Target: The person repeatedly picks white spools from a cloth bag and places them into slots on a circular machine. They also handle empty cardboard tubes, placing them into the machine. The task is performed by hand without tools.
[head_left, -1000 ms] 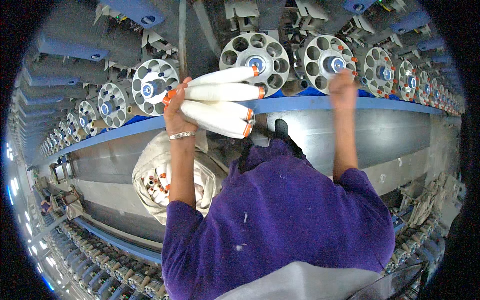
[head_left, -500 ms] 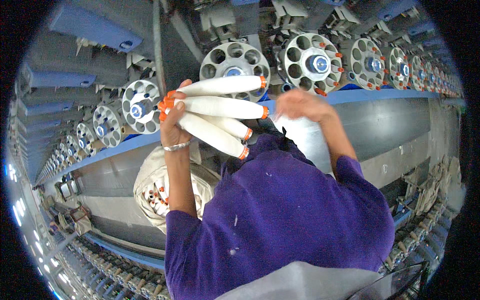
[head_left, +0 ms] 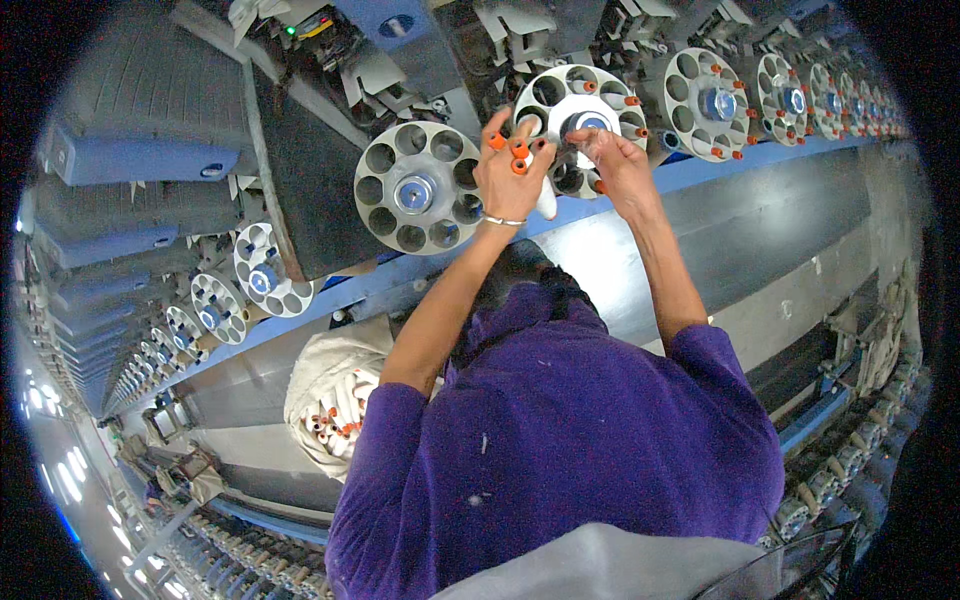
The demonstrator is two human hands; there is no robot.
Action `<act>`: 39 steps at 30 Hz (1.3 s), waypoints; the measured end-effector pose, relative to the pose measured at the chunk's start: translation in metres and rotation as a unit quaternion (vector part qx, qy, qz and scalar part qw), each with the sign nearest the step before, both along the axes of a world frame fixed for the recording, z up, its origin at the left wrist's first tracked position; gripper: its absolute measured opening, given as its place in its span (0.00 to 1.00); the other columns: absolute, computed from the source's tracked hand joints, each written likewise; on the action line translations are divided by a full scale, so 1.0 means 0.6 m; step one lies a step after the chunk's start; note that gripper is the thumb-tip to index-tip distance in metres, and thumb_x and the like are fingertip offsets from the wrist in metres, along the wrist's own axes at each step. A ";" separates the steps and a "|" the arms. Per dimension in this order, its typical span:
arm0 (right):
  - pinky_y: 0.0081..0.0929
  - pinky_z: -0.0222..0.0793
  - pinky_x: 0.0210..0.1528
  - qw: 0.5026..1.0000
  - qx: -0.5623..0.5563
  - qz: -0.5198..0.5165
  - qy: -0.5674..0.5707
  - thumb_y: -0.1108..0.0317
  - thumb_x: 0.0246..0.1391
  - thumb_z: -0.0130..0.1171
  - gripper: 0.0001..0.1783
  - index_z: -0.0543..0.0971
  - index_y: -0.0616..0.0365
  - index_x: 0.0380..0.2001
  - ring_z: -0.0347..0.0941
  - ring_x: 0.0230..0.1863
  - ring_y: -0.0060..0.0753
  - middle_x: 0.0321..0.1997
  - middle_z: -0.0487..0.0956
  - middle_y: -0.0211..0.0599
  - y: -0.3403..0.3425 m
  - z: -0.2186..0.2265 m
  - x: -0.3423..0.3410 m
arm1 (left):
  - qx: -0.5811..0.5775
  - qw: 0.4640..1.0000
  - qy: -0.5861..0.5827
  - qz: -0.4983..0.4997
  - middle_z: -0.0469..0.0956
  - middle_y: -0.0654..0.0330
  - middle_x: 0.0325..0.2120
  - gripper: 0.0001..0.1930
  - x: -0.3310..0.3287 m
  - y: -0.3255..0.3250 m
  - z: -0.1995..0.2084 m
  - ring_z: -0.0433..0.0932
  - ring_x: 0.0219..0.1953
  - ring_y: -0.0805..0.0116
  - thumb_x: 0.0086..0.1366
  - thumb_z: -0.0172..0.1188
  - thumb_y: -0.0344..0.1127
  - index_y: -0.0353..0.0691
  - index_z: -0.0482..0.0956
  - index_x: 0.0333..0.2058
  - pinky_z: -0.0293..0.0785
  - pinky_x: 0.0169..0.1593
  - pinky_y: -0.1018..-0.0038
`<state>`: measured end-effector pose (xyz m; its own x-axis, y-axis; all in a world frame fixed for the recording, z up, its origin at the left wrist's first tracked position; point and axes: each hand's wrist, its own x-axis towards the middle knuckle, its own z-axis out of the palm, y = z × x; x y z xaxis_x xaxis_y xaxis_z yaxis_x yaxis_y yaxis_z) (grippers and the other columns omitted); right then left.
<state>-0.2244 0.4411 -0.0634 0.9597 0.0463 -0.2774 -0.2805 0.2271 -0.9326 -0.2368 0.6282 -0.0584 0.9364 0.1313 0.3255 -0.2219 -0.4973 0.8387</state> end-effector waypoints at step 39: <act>0.24 0.63 0.32 0.839 0.503 0.004 -0.205 0.74 0.55 0.46 0.08 0.70 0.57 0.22 0.63 0.23 0.22 0.20 0.67 0.31 -0.118 0.105 0.041 | -0.509 0.833 0.195 -0.100 0.72 0.50 0.45 0.21 -0.060 0.247 0.193 0.70 0.56 0.45 0.68 0.51 0.53 0.39 0.71 0.31 0.71 0.54 0.48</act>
